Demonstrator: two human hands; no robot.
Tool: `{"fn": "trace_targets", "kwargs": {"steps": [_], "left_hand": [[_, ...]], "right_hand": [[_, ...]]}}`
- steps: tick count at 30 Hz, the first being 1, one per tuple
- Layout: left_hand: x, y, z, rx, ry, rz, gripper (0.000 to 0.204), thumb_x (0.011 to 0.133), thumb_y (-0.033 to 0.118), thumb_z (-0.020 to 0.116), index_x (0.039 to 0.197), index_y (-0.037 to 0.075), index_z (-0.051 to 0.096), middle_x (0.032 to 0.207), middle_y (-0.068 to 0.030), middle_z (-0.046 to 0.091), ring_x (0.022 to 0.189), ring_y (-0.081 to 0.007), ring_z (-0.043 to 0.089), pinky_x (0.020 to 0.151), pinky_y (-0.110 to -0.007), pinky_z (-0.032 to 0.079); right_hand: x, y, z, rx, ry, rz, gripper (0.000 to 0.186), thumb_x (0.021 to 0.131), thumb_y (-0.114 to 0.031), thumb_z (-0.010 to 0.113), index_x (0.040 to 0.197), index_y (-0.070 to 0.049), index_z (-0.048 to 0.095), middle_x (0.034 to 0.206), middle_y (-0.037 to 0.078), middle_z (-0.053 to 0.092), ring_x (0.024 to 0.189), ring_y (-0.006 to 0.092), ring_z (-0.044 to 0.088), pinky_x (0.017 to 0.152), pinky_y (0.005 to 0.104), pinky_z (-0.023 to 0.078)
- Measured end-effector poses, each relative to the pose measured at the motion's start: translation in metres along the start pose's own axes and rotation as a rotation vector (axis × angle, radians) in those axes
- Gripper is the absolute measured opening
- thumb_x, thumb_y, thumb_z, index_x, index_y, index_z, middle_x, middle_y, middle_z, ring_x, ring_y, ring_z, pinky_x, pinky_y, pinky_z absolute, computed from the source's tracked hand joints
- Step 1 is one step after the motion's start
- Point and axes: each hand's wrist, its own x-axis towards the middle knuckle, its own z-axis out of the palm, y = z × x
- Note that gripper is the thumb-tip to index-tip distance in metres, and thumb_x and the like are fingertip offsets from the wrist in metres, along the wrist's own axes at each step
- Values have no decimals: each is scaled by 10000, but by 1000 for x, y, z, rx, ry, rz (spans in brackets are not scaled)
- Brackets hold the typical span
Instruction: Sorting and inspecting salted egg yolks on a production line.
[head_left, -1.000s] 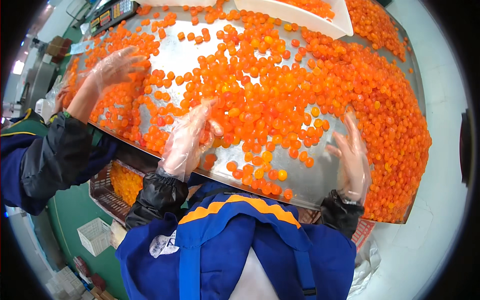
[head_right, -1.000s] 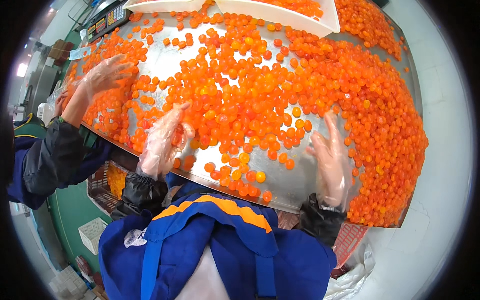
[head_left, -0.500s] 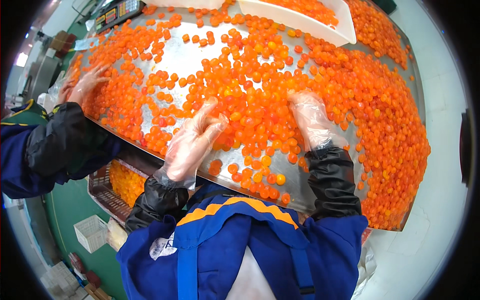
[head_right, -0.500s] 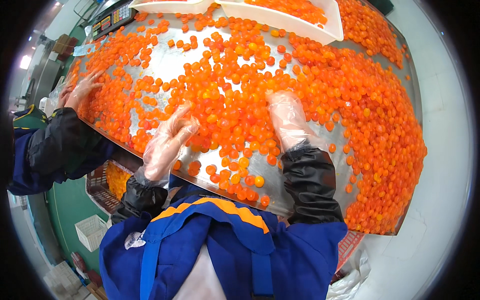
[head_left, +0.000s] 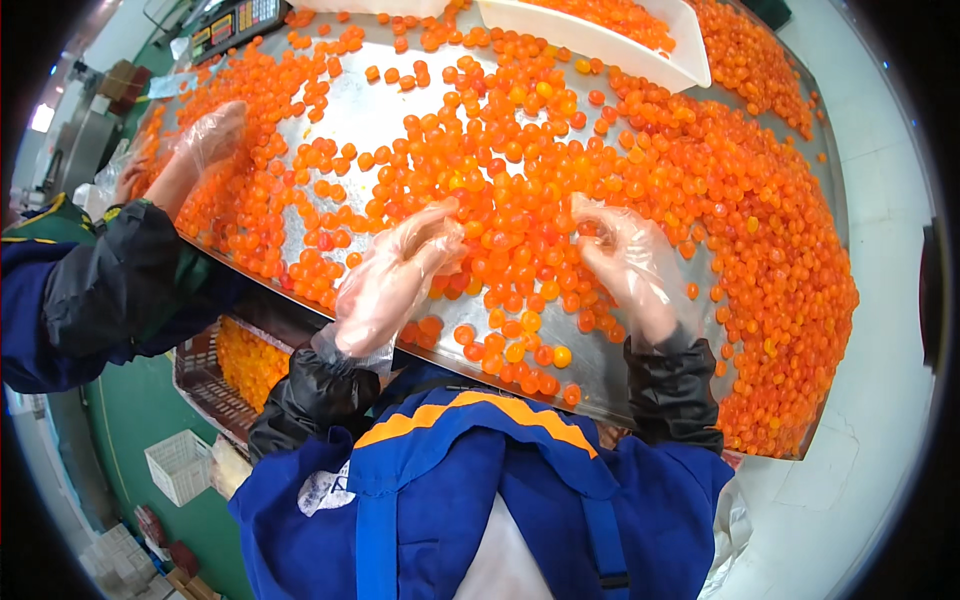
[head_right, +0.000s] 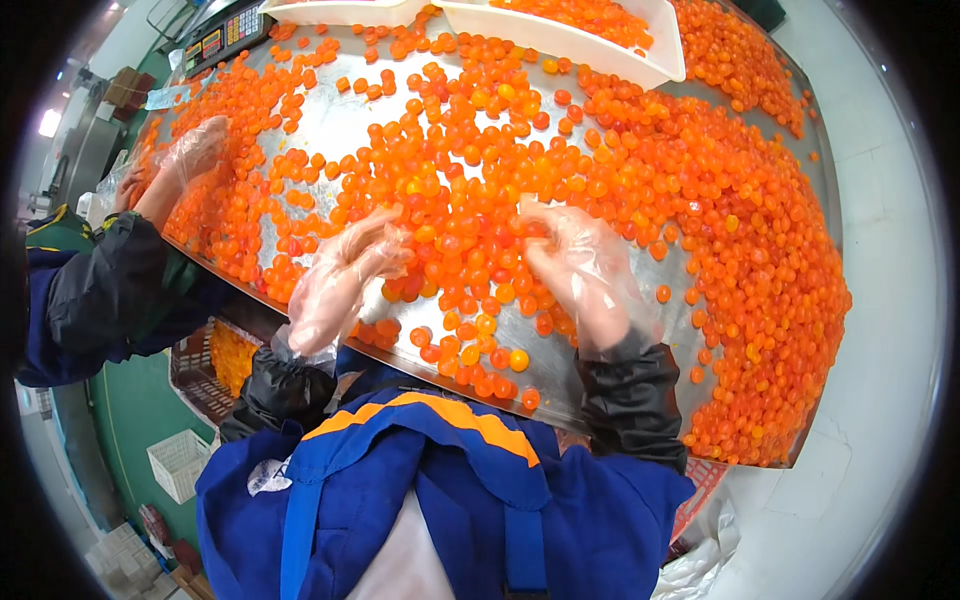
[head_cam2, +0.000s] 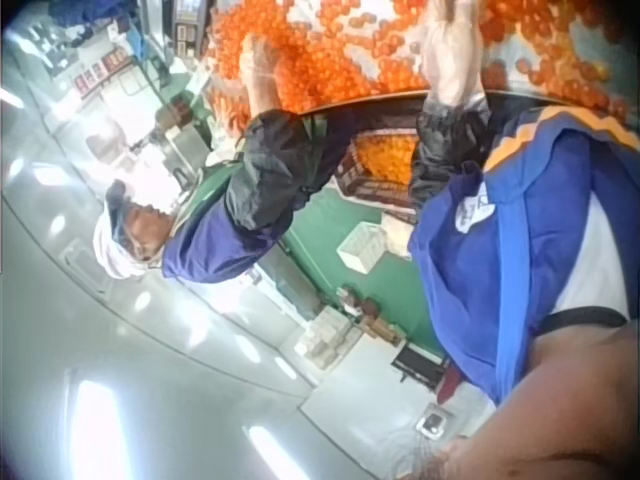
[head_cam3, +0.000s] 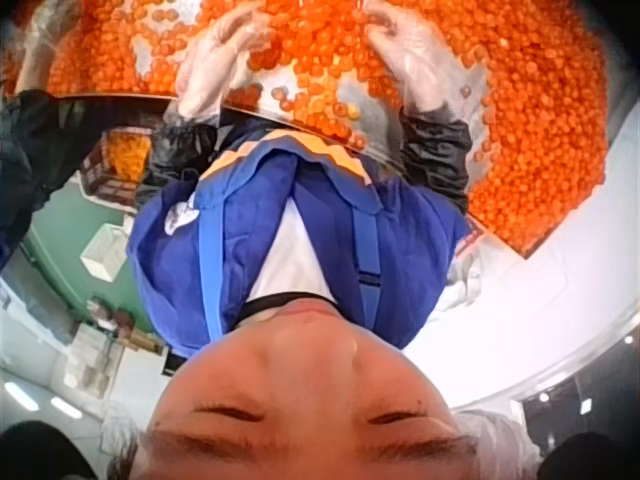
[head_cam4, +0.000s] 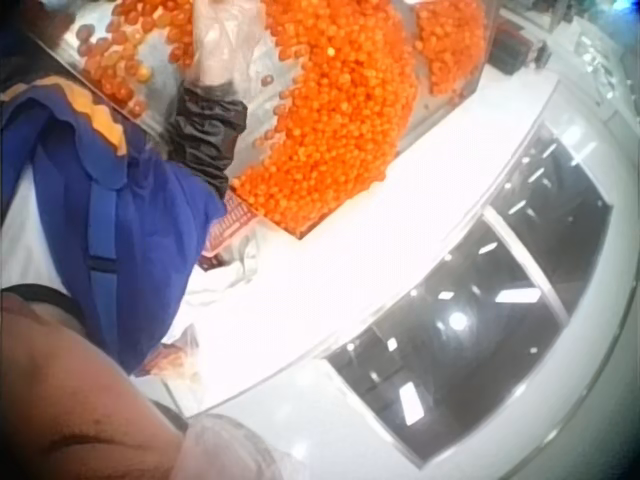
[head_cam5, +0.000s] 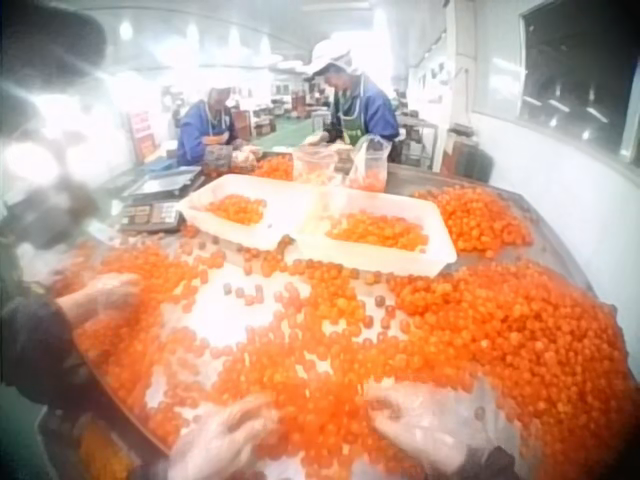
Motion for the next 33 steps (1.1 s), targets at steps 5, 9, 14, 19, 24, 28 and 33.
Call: {"fn": "trace_targets", "kwargs": {"steps": [5,9,14,19,24,28,33], "left_hand": [[-1,34,36,-231,-277,-36,553,1028,202,581,1512,0,408,1297,-107,644,1114,-179,630,961,-309,504],[-9,38,52,-250,-284,-9,539,1035,168,574,1519,6,401,1261,-86,650,1047,-172,652,923,-302,514],[-17,42,53,-403,-233,-73,403,996,95,625,1372,-25,545,1274,-132,642,1077,-200,649,950,-341,527],[-22,44,53,-466,-159,-138,355,984,104,645,1304,-38,586,1213,-142,665,1029,-220,674,909,-348,551],[-24,49,49,-466,-174,-141,329,964,101,671,1251,-48,614,1176,-152,676,1004,-216,678,891,-344,553],[-24,43,43,-391,-178,-145,285,929,75,703,1181,-47,652,1108,-145,699,947,-212,683,849,-341,557],[-24,31,39,-314,-231,-72,306,954,165,698,1204,-9,668,1015,-71,711,904,-141,671,747,-271,519]], "right_hand": [[-6,-55,-4,246,-57,-100,275,845,-145,721,1114,-90,733,1153,126,728,1098,299,679,929,395,525],[-11,-70,-8,128,25,-160,277,841,-162,761,1113,-113,750,1134,111,738,1051,285,695,901,384,530],[-18,-72,-6,260,83,-133,232,829,-105,770,1060,-103,748,1085,97,744,1014,269,694,881,380,535],[-21,-72,-3,472,51,-14,194,819,-64,768,1009,-92,740,1017,84,746,976,253,694,857,362,539],[-18,-75,-3,354,94,-148,157,814,-78,777,964,-87,731,982,82,748,956,258,701,849,363,543],[-17,-80,-10,287,51,-186,145,806,-87,782,940,-79,726,980,91,745,933,265,707,837,374,546],[-19,-78,-6,313,-7,-152,137,822,-84,750,955,-65,721,978,109,739,929,284,704,835,383,545]]}}
